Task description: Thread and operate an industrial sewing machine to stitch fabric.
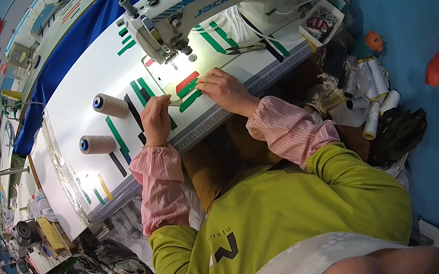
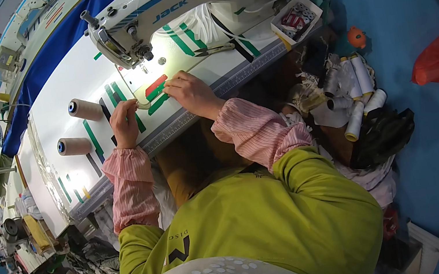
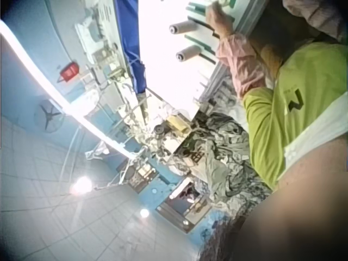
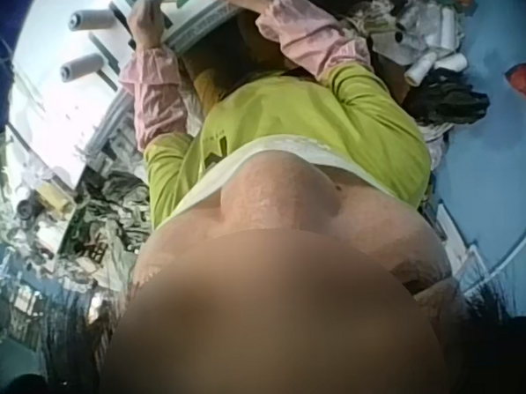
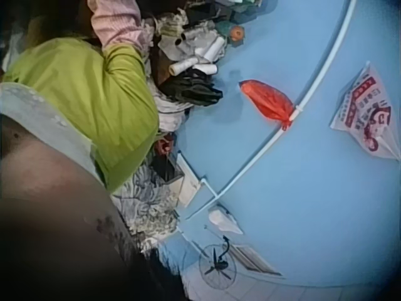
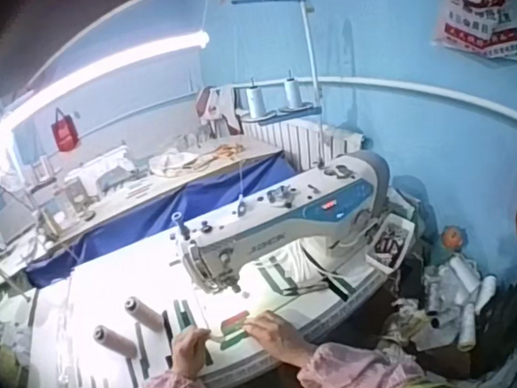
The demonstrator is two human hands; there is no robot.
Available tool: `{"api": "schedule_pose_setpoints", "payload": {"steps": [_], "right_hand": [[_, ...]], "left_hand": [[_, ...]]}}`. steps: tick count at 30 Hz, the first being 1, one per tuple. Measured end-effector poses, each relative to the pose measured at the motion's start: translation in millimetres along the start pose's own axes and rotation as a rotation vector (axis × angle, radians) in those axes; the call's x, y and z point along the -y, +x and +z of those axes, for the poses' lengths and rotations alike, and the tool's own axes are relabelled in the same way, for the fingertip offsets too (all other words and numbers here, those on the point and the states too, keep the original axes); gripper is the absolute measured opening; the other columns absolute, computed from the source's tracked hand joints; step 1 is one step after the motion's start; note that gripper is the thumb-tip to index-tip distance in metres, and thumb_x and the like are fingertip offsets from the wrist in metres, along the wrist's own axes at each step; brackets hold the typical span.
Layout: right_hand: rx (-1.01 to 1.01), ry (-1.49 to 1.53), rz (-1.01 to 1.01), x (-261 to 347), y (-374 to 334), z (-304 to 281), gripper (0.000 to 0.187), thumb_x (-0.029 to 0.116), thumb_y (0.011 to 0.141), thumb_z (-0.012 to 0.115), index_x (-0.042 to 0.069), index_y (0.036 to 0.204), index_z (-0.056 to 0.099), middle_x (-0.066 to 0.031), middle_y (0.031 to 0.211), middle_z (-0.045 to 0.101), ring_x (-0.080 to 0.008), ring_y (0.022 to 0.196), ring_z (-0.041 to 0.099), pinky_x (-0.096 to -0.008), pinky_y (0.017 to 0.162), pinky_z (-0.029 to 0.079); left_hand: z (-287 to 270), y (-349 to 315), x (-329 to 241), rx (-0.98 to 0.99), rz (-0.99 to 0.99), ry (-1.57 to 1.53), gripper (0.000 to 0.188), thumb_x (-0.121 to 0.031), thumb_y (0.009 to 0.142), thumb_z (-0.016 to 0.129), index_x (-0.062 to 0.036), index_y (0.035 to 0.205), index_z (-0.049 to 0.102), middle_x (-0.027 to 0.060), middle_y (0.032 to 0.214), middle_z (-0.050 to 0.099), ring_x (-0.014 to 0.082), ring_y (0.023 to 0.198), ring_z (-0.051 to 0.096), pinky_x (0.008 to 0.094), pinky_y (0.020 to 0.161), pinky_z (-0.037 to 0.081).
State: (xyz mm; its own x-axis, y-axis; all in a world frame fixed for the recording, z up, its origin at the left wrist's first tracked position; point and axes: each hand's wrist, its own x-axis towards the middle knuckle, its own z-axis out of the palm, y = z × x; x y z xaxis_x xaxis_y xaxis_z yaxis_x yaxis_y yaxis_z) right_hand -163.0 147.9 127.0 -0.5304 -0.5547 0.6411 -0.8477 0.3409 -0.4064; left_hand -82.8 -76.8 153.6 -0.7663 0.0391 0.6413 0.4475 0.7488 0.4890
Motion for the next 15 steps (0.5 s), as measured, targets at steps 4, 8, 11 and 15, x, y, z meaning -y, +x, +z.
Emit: {"api": "schedule_pose_setpoints", "payload": {"steps": [4, 8, 11, 15], "right_hand": [[0.011, -0.007, -0.002, 0.8, 0.4, -0.8, 0.023, 0.002, 0.08, 0.072, 0.005, 0.102, 0.071, -0.0057, 0.104, 0.069, -0.0234, 0.099, 0.062, -0.0335, 0.088, 0.053], [0.012, -0.007, 0.0, 0.2, 0.7, -0.6, 0.023, 0.002, 0.079, 0.072, 0.005, 0.103, 0.071, -0.0057, 0.104, 0.069, -0.0234, 0.099, 0.062, -0.0336, 0.088, 0.053], [0.01, -0.002, 0.0, 0.6, 1.1, -1.2, 0.024, 0.002, 0.079, 0.072, 0.005, 0.103, 0.071, -0.0057, 0.104, 0.069, -0.0234, 0.099, 0.062, -0.0336, 0.088, 0.053], [0.009, 0.0, -0.001, 0.8, 0.9, -1.1, 0.024, 0.002, 0.079, 0.072, 0.005, 0.103, 0.071, -0.0058, 0.104, 0.069, -0.0234, 0.099, 0.062, -0.0337, 0.088, 0.053]], "left_hand": [[0.3, -0.1, 0.2, -0.004, 0.003, -0.009, 0.013, 0.007, 0.086, 0.062, -0.0016, 0.096, 0.062, 0.0109, 0.076, 0.062, 0.0263, 0.067, 0.063, 0.0325, 0.06, 0.048], [0.5, 0.9, -0.2, -0.009, 0.013, -0.011, 0.013, 0.007, 0.086, 0.062, -0.0018, 0.096, 0.062, 0.0109, 0.076, 0.062, 0.0268, 0.067, 0.062, 0.0327, 0.06, 0.048], [0.1, 0.6, 0.7, -0.002, 0.008, -0.007, 0.013, 0.007, 0.086, 0.062, -0.0019, 0.096, 0.062, 0.011, 0.076, 0.062, 0.0272, 0.067, 0.062, 0.0331, 0.06, 0.048], [0.0, 0.5, 0.7, 0.0, 0.007, -0.008, 0.013, 0.007, 0.086, 0.062, -0.0018, 0.096, 0.063, 0.0109, 0.076, 0.063, 0.0271, 0.068, 0.063, 0.0331, 0.06, 0.048]]}}
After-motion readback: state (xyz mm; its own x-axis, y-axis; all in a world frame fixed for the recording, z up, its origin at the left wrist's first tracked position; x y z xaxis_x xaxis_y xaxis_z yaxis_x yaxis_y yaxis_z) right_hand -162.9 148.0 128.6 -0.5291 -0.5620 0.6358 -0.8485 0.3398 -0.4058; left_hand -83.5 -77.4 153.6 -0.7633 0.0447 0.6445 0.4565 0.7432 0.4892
